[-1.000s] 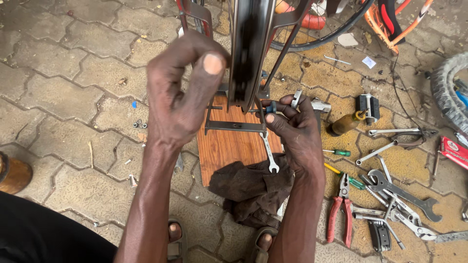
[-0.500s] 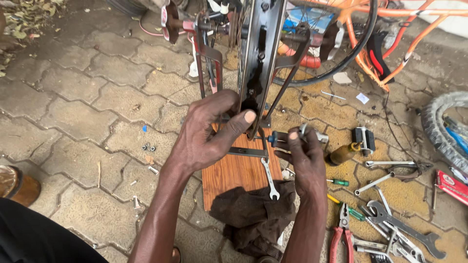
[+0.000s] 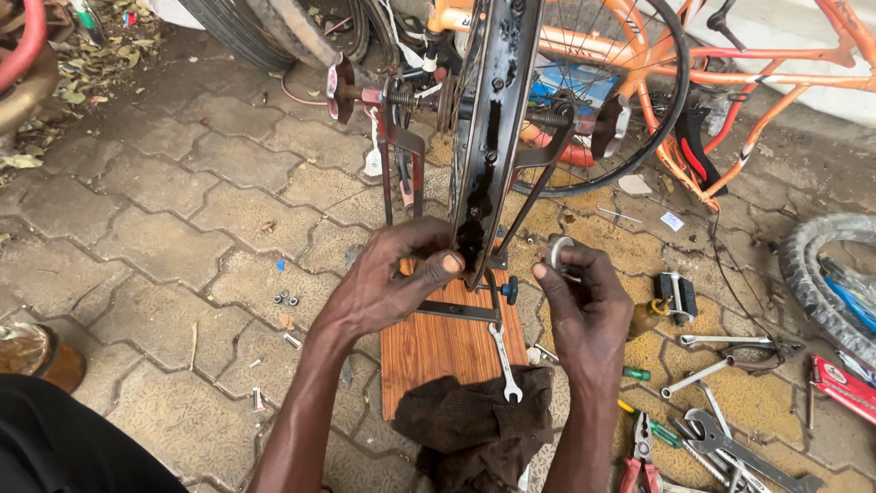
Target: The person sits on the ground working on a bicycle wheel held in a repair stand, pressing and working around the tire and rim by hand, at one point picking up a small white plastic part and fitting it at the rim, and repeatedly rotating and repositioning the wheel while manipulating the rim edge.
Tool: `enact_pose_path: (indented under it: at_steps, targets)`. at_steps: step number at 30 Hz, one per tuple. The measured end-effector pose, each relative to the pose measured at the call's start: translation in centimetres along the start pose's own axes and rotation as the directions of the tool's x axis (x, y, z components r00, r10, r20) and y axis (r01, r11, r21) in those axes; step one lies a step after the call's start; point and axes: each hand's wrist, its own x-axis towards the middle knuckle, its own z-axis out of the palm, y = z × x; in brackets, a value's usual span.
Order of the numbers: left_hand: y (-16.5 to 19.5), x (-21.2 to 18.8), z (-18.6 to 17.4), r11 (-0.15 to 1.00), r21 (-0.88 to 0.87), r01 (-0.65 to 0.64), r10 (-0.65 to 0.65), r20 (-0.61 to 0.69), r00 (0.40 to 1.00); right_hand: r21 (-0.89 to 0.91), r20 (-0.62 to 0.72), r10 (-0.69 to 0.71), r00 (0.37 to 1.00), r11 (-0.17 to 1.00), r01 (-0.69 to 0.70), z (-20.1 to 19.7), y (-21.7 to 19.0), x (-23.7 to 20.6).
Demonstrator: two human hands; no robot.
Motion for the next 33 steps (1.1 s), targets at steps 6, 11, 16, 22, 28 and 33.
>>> enact_pose_path:
  at_steps: [6,11,16,22,28,33]
  targets:
    - [-0.2,0.0,0.4,1.000,0.017,-0.006,0.006,-0.050,0.999,-0.033,-0.022,-0.231,0.973,0.973,0.230,0.7,-2.8,0.1]
    - [0.4,0.7,1.4,0.997,-0.077,-0.007,-0.008,-0.196,0.981,-0.111,-0.048,-0.331,0.943,0.940,0.324,1.2,-5.0,0.8]
    - [2.0,2.7,1.1,0.982,-0.183,0.042,-0.094,-0.287,0.953,-0.077,-0.074,-0.465,0.882,0.885,0.460,1.9,-6.5,1.7]
    - [4.8,3.5,0.4,0.848,-0.501,-0.174,0.035,-0.273,0.961,0.400,-0.042,-0.275,0.960,0.876,0.269,3.2,-7.7,4.5]
    - [6.7,5.6,0.3,0.935,0.056,-0.349,0.345,-0.357,0.868,0.562,0.032,-0.361,0.932,0.777,0.282,5.1,-8.7,8.9]
    - [6.6,7.2,0.6,0.912,0.256,-0.320,0.403,-0.414,0.817,0.643,0.099,-0.328,0.940,0.742,0.191,6.3,-8.6,12.2]
